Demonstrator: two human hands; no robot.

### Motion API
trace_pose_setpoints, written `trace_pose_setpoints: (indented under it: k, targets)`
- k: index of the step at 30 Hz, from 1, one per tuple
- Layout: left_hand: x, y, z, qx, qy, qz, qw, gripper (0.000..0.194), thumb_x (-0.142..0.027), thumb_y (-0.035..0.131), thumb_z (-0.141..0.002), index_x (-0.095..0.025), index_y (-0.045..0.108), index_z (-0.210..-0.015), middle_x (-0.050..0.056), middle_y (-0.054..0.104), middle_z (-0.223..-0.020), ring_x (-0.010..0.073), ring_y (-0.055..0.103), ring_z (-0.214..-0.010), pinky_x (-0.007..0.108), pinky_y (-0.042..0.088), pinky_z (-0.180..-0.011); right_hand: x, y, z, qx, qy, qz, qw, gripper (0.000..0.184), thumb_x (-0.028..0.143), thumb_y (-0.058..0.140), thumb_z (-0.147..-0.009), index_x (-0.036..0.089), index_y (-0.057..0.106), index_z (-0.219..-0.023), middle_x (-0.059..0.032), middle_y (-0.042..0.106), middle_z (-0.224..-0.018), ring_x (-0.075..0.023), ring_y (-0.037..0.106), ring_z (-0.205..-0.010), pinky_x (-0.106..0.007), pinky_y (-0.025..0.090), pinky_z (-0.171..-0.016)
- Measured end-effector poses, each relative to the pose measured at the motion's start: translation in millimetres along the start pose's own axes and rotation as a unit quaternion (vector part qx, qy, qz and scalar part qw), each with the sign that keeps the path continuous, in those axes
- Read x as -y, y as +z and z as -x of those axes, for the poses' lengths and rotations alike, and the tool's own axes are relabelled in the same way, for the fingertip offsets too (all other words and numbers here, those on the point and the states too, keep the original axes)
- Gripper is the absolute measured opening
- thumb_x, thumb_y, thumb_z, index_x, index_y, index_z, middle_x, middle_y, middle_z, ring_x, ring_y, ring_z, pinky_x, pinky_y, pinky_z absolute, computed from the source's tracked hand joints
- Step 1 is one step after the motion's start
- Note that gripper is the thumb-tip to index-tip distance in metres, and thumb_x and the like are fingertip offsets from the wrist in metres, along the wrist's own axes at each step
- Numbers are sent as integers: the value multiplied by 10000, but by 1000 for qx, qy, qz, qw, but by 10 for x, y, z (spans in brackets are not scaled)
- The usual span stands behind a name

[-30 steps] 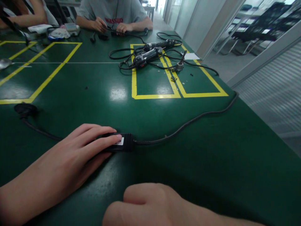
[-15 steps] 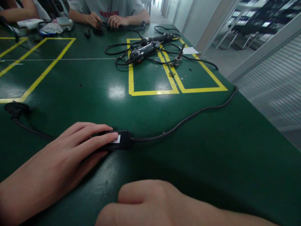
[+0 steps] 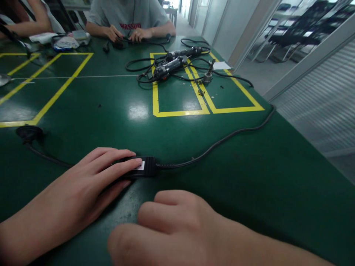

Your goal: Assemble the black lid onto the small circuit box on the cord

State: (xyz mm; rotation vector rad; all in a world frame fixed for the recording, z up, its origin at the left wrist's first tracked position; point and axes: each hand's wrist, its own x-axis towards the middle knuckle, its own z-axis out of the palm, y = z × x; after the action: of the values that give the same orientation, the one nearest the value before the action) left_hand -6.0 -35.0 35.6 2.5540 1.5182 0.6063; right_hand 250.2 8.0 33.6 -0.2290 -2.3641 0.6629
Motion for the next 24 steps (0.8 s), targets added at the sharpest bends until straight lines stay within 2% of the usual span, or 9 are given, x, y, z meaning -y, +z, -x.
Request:
trace_pose_setpoints:
  k: [1, 2, 3, 6, 9, 13, 15, 19, 24]
  targets:
    - [5, 10, -3, -3, 3, 1, 1000, 361, -200, 545, -1131, -222, 697, -1458, 114, 743, -1408, 280, 677, -1234, 463, 629, -1048, -21, 28, -32, -17, -14, 14, 1000, 81, 339, 673, -1083, 269, 709, -1098, 55, 688, -676, -131, 561, -512, -283, 510, -528]
    - [9, 18, -7, -5, 4, 2, 1000, 358, -200, 537, -1136, -220, 697, -1456, 115, 744, -1404, 278, 676, -1234, 461, 628, -1049, -38, 41, -68, -6, -23, 46, 999, 131, 246, 640, -1080, 251, 714, -1188, 39, 742, -754, -140, 619, -574, -300, 540, -586]
    - [11, 24, -11, -6, 5, 3, 1000, 356, -198, 530, -1138, -214, 697, -1453, 117, 744, -1401, 276, 675, -1232, 460, 628, -1048, -52, 40, -105, -23, -31, 71, 997, 174, 205, 617, -1071, 215, 721, -1210, 10, 769, -801, -151, 646, -610, -319, 544, -604]
    - [14, 34, -23, -2, 5, 8, 1000, 341, -207, 522, -1145, -194, 701, -1435, 125, 746, -1387, 276, 673, -1224, 465, 623, -1051, -108, -8, -188, -1, -31, 93, 995, 215, 175, 588, -1040, 151, 721, -1207, -84, 811, -978, -202, 714, -778, -371, 568, -692]
    - [22, 42, -27, 1, 2, 15, 1000, 340, -227, 526, -1148, -201, 687, -1446, 121, 744, -1385, 276, 667, -1233, 471, 612, -1073, -215, -44, -201, 13, 47, 106, 993, 315, 209, 587, -1029, 192, 683, -1329, -131, 797, -1158, -266, 729, -968, -445, 606, -846]
    - [43, 79, -10, 5, -9, 25, 1000, 348, -220, 546, -1136, -220, 656, -1466, 115, 744, -1388, 280, 672, -1230, 467, 608, -1075, -403, -44, -173, 30, 145, 112, 983, 532, 315, 726, -966, 221, 598, -1473, -179, 728, -1326, -360, 692, -1171, -571, 595, -984]
    - [54, 107, 4, -3, -15, 35, 999, 408, -223, 548, -1134, -238, 603, -1537, 114, 739, -1399, 277, 673, -1244, 460, 605, -1085, -478, -43, -172, 44, 168, 94, 980, 596, 345, 781, -935, 222, 583, -1484, -179, 721, -1334, -373, 679, -1186, -585, 583, -997]
    - [67, 137, 18, -6, -27, 62, 998, 535, -224, 541, -1135, -272, 477, -1664, 113, 722, -1434, 275, 663, -1284, 470, 602, -1111, -558, -42, -196, 72, 195, 79, 975, 576, 367, 814, -924, 222, 591, -1434, -147, 745, -1229, -345, 690, -1090, -543, 567, -935]
    - [55, 106, -2, 15, -45, 84, 995, 504, -203, 557, -1123, -242, 519, -1624, 125, 710, -1460, 278, 654, -1312, 477, 606, -1118, -593, -38, -193, 76, 203, 80, 973, 556, 345, 806, -932, 226, 572, -1423, -118, 735, -1177, -322, 694, -1060, -512, 557, -908]
